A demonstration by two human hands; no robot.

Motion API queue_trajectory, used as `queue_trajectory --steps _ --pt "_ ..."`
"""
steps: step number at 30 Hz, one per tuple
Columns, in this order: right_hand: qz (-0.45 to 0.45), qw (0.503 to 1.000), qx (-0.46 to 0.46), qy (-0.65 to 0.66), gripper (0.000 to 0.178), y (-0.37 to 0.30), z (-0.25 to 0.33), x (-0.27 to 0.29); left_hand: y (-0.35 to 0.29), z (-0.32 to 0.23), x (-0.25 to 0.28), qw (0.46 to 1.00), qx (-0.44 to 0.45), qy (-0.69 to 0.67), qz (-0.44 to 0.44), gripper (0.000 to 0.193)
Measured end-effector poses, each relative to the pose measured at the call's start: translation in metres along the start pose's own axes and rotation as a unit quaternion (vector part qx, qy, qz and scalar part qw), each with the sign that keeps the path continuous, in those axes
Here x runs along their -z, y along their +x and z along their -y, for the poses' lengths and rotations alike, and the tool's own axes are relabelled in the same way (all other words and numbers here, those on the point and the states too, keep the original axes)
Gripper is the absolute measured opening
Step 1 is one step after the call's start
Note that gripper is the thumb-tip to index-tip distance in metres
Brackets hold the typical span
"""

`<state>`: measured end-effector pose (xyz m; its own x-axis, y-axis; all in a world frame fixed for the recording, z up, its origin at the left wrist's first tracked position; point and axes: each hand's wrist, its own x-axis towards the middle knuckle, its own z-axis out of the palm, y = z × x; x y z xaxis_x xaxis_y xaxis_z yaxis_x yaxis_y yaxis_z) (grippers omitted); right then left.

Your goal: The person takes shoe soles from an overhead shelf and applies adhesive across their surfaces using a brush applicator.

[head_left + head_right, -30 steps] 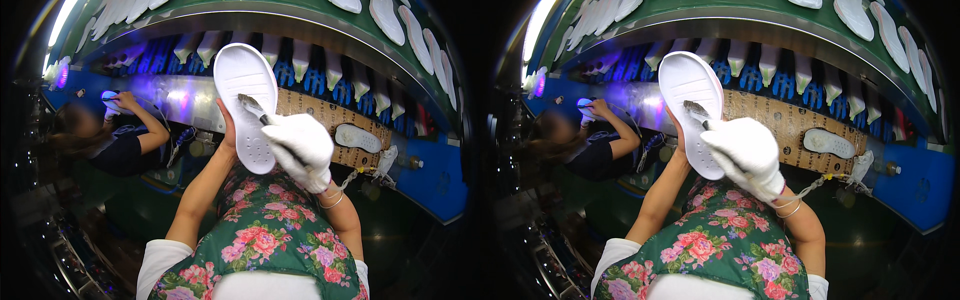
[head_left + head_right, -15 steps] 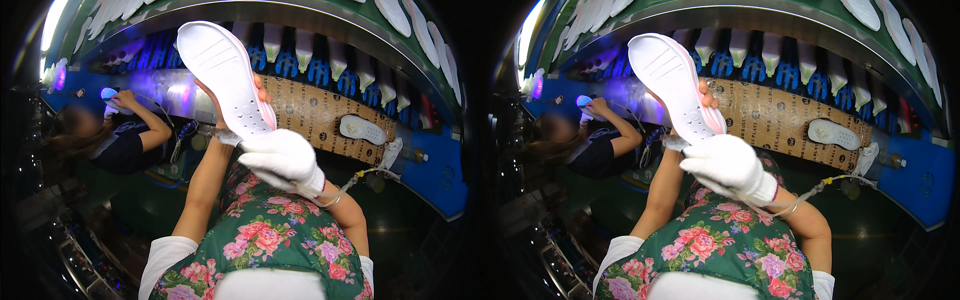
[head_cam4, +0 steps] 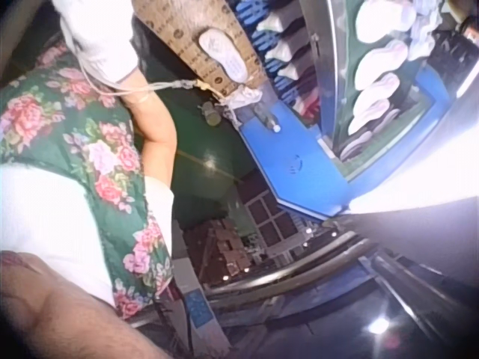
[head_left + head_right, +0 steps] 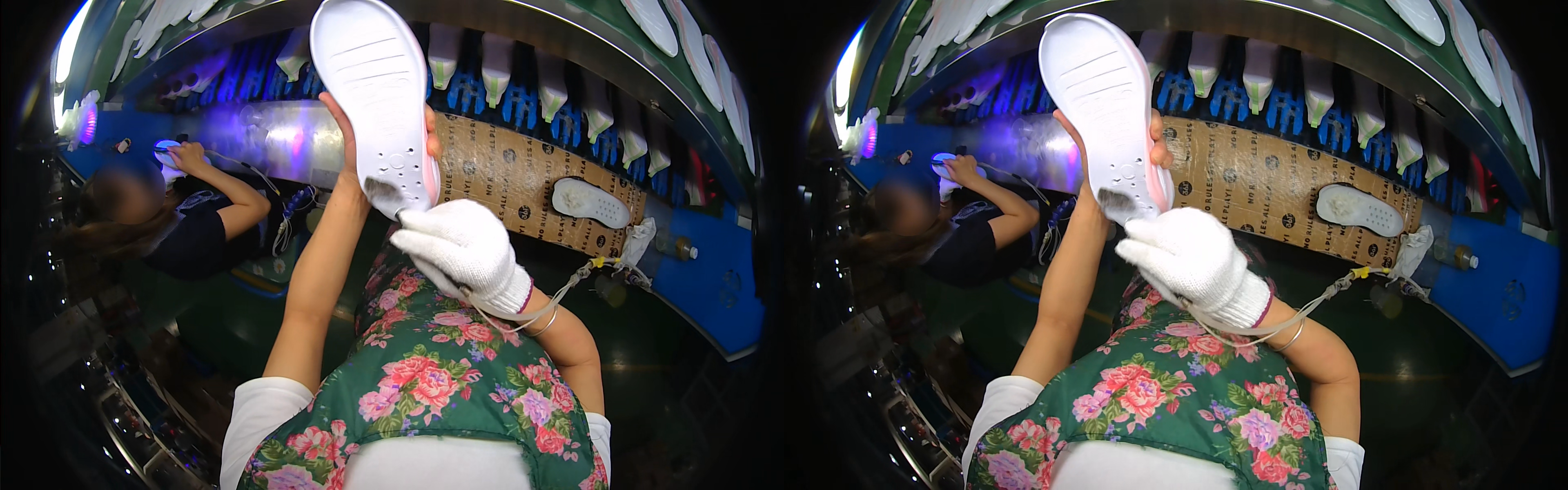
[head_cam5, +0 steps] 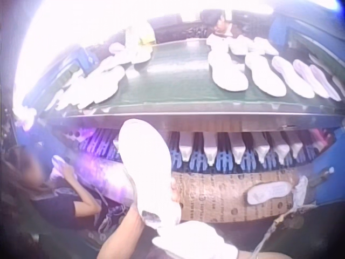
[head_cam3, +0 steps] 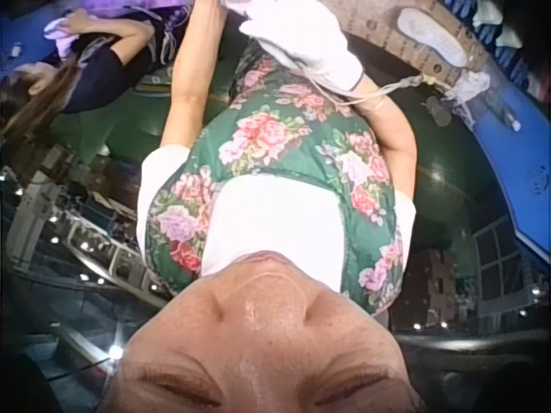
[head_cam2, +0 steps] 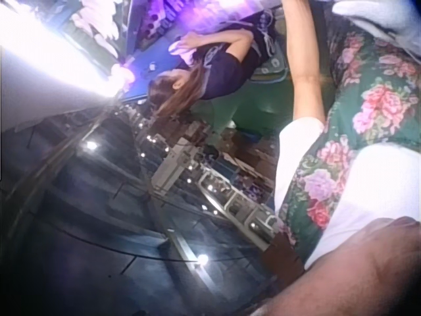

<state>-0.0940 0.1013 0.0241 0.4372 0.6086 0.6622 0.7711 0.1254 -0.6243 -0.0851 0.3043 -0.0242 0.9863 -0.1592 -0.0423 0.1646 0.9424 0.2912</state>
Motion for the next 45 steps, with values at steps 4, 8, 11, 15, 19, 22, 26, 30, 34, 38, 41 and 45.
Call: queue_trajectory --steps 4,8,11,15,19,22,26,30,34,38,41,45 --pt "0.022 0.978 -0.086 0.188 0.032 0.01 0.008 0.01 0.002 -0.008 0.004 0.998 0.029 0.048 0.035 0.119" --pt "0.055 0.995 -0.068 0.054 0.026 0.003 0.006 0.009 0.004 -0.004 0.003 0.991 0.125 0.035 0.036 0.116" --pt "0.025 0.999 0.011 -0.042 0.025 -0.005 0.006 -0.004 0.011 -0.002 0.007 0.988 0.136 0.075 0.017 0.112" --pt "0.097 0.985 -0.061 0.132 0.034 -0.001 0.011 0.008 0.012 -0.008 0.014 0.971 0.22 0.081 0.04 0.115" --pt "0.079 0.993 -0.047 0.08 0.036 0.006 0.006 0.024 0.015 -0.008 0.013 0.951 0.279 0.131 0.032 0.102" --pt "0.11 0.993 -0.029 0.034 0.039 -0.005 0.003 0.017 0.019 -0.006 0.005 0.933 0.278 0.217 -0.063 0.08" --pt "0.118 0.993 -0.005 0.012 0.036 0.0 0.009 0.012 0.024 -0.005 -0.011 0.871 0.335 0.342 -0.109 0.077" --pt "0.106 0.957 -0.171 0.208 0.026 0.008 0.008 0.022 0.031 -0.007 -0.043 0.782 0.389 0.484 -0.053 0.093" --pt "0.116 0.989 -0.08 0.051 0.035 0.002 0.001 0.018 0.04 -0.009 -0.055 0.7 0.395 0.594 0.025 0.101" --pt "0.119 0.959 -0.185 0.178 0.023 0.006 0.0 0.016 0.047 -0.005 -0.027 0.667 0.4 0.626 0.05 0.111" --pt "0.094 0.963 -0.217 0.128 0.018 0.005 -0.005 0.02 0.049 -0.005 -0.031 0.597 0.423 0.68 0.047 0.117" --pt "0.096 0.953 -0.246 0.147 0.016 0.002 -0.003 0.024 0.054 -0.006 -0.034 0.582 0.427 0.691 0.053 0.119"
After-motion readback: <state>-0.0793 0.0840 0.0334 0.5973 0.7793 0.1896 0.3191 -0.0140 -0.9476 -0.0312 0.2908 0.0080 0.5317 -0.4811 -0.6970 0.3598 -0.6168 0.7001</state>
